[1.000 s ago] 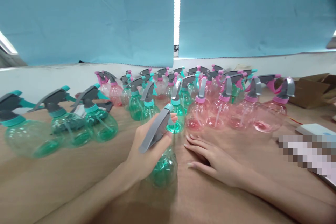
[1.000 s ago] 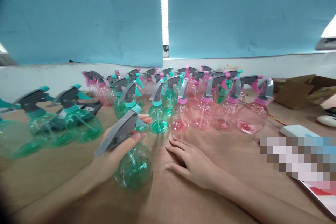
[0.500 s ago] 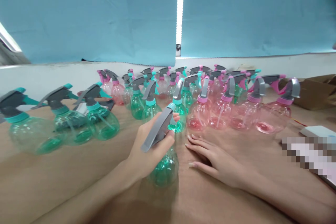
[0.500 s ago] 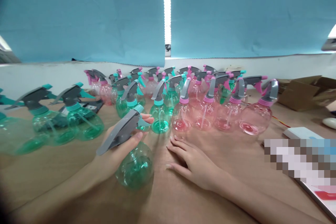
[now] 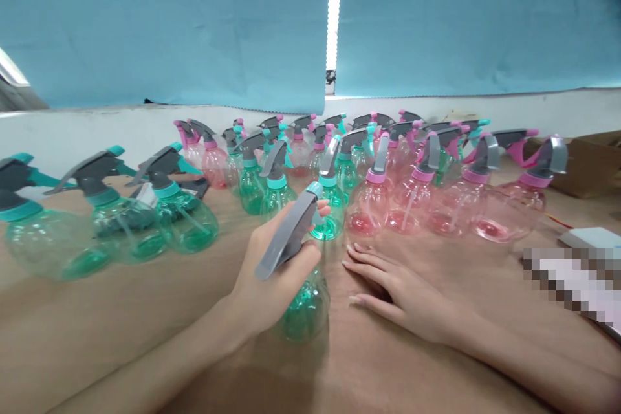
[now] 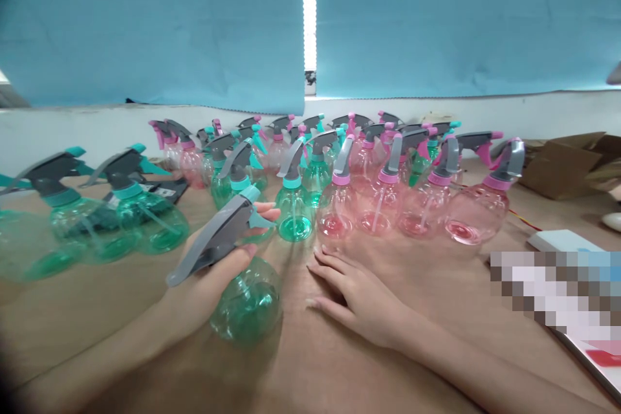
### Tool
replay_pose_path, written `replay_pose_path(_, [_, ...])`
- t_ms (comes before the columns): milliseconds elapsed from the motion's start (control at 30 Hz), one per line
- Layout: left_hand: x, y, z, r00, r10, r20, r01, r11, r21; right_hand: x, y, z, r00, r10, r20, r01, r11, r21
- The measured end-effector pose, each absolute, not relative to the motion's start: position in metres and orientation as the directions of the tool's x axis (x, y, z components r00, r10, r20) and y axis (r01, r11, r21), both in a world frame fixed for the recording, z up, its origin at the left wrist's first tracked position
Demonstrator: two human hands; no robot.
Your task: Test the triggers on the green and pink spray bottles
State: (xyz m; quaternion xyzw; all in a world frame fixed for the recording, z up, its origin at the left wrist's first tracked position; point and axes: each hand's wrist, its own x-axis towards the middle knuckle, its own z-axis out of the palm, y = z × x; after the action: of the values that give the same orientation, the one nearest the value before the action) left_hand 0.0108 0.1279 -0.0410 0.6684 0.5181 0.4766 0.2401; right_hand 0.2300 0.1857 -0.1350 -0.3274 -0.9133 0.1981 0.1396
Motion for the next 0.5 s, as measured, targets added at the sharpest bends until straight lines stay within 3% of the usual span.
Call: replay_pose_path(500, [0.011, 0.1299, -0.0401, 0.009, 0.92, 0.392, 0.406, -0.361, 0.839, 0.2291, 0.1851, -0.1288, -0.76, 0.631, 0.157, 0.51, 0.728, -0.457])
